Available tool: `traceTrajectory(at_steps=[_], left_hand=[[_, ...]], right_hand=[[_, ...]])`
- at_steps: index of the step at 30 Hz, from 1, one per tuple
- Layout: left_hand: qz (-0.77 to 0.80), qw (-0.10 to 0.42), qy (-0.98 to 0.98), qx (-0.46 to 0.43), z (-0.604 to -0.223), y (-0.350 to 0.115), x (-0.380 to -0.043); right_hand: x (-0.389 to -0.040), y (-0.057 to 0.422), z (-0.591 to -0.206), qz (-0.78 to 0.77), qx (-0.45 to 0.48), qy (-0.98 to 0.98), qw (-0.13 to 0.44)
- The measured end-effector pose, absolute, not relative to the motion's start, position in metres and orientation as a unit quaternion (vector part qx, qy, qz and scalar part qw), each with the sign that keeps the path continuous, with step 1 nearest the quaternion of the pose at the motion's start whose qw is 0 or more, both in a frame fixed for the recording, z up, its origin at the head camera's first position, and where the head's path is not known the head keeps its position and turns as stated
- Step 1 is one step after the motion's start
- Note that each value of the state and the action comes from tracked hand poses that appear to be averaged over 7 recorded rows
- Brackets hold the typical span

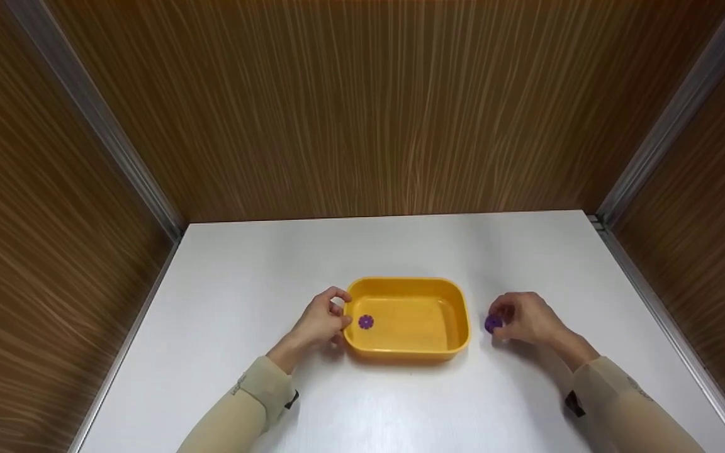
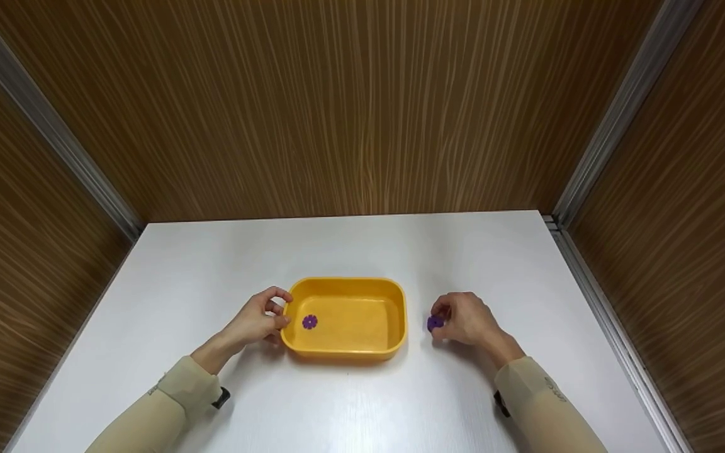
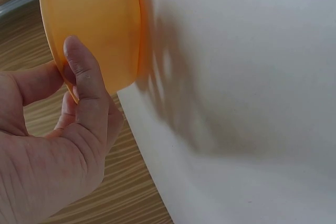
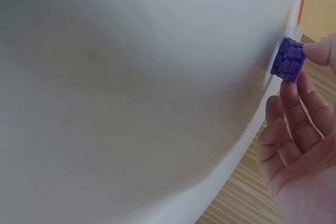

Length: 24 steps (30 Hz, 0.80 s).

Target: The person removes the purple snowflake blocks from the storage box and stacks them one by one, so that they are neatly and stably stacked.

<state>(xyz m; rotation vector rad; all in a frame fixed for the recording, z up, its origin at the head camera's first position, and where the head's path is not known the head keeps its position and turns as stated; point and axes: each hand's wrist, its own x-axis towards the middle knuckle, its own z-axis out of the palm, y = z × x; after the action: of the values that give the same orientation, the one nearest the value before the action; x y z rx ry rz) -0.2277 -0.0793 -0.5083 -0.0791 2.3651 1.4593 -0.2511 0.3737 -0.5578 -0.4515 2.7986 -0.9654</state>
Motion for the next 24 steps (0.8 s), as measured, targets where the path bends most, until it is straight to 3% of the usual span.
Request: traceTrajectory(at_steps=[12, 18, 24], left_hand=[[0.519, 0.17, 0.838, -0.014, -0.507, -0.079, -0.227], [0.519, 0.173, 0.837, -0.017, -0.507, -0.079, -0.227], [0.517, 0.175, 0.838, -0.018, -0.507, -0.079, -0.227]], right_hand=[[-0.252, 0.374, -0.54, -0.319, -0.146, 0.936, 0.041], [-0.253, 0.361, -0.527, -0.336, -0.193, 0.922, -0.015], [-0.255, 0.342, -0.517, -0.36, -0.225, 0.905, -0.026]])
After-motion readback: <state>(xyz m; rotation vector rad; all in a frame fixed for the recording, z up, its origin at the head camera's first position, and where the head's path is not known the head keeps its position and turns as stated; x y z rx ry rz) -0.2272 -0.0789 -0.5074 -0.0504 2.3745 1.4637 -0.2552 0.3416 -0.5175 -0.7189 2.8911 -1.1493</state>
